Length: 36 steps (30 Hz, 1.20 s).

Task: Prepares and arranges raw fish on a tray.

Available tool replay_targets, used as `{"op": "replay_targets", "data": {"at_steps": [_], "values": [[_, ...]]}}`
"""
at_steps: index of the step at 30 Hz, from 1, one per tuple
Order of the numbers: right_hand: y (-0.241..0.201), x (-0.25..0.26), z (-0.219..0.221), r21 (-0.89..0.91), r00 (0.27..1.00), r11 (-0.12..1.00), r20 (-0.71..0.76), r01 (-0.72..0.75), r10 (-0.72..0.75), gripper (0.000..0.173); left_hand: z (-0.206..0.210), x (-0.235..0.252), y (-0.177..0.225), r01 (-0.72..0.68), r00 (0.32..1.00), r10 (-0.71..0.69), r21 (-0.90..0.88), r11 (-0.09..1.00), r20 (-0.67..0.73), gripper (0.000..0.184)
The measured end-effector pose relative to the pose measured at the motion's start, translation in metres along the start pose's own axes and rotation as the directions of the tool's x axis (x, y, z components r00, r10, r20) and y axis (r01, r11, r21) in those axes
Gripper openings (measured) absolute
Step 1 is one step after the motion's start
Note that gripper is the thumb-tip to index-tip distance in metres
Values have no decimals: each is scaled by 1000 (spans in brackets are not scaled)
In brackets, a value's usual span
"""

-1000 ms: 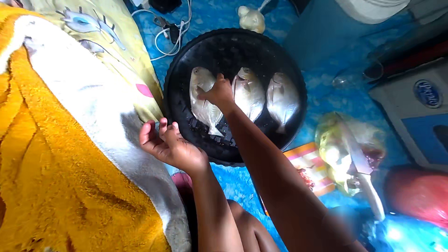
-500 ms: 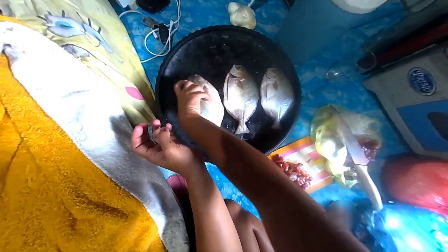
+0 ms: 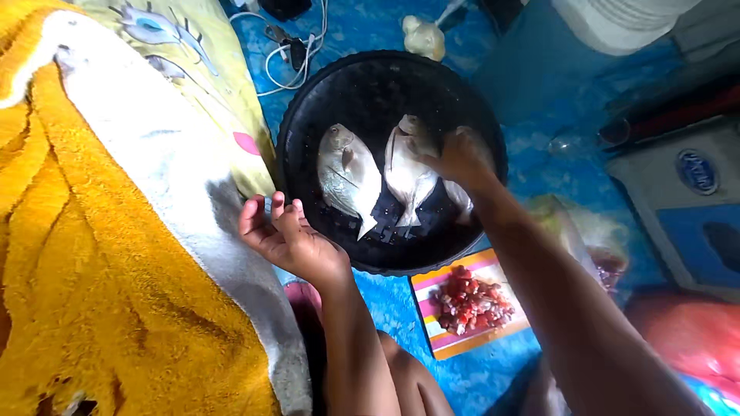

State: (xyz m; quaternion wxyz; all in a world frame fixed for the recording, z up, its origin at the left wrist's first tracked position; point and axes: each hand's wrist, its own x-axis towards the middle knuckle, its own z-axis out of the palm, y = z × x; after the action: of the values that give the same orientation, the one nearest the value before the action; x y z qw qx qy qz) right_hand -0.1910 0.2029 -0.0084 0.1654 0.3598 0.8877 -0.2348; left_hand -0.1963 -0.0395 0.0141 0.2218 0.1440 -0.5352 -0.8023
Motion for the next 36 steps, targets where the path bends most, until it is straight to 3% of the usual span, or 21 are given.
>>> {"op": "replay_targets", "data": {"at_steps": [4, 8, 13, 15, 18, 22, 24, 28, 30, 33, 36], "values": [[-12, 9, 2, -30, 994, 997, 77, -77, 79, 94, 2, 0, 3, 20, 1000, -20, 11, 1000, -18, 37], [-24, 13, 7, 127, 986, 978, -7, -164, 166, 103, 3, -3, 1, -2, 1000, 2, -19, 1000, 15, 35], [-30, 5, 13, 330, 985, 938, -96, -103, 142, 106, 7, -7, -1, 10, 999, -9, -28, 1000, 32, 36], [-38, -4, 4, 278, 984, 954, -101, -116, 149, 104, 7, -9, -1, 7, 999, -6, -24, 1000, 45, 35], [-69, -22, -12, -51, 977, 988, -161, -148, 138, 93, 6, -6, 0, 8, 1000, -7, -36, 999, 27, 36], [-85, -20, 16, -341, 978, 934, -207, -103, 32, 83, 5, -6, -2, -4, 999, 4, -7, 1000, 39, 38], [-89, -18, 38, -323, 976, 946, -214, -38, -34, 78, 6, -6, -4, -18, 998, 18, -2, 1000, 52, 37], [-98, -34, 61, -235, 997, 972, -75, 13, -31, 69, 5, -5, -4, -31, 997, 32, -12, 999, 75, 37], [-86, -42, 52, -65, 998, 997, -19, 53, -54, 56, 4, -4, -3, -42, 997, 42, 0, 999, 65, 38], [-21, -43, 16, 237, 991, 963, -48, 133, -125, 52, 3, -3, 0, -39, 998, 38, 26, 999, 57, 38], [64, -22, -11, 152, 985, 988, -169, -7, 33, 65, 4, -4, 1, -25, 998, 25, 14, 1000, 51, 38]]}}
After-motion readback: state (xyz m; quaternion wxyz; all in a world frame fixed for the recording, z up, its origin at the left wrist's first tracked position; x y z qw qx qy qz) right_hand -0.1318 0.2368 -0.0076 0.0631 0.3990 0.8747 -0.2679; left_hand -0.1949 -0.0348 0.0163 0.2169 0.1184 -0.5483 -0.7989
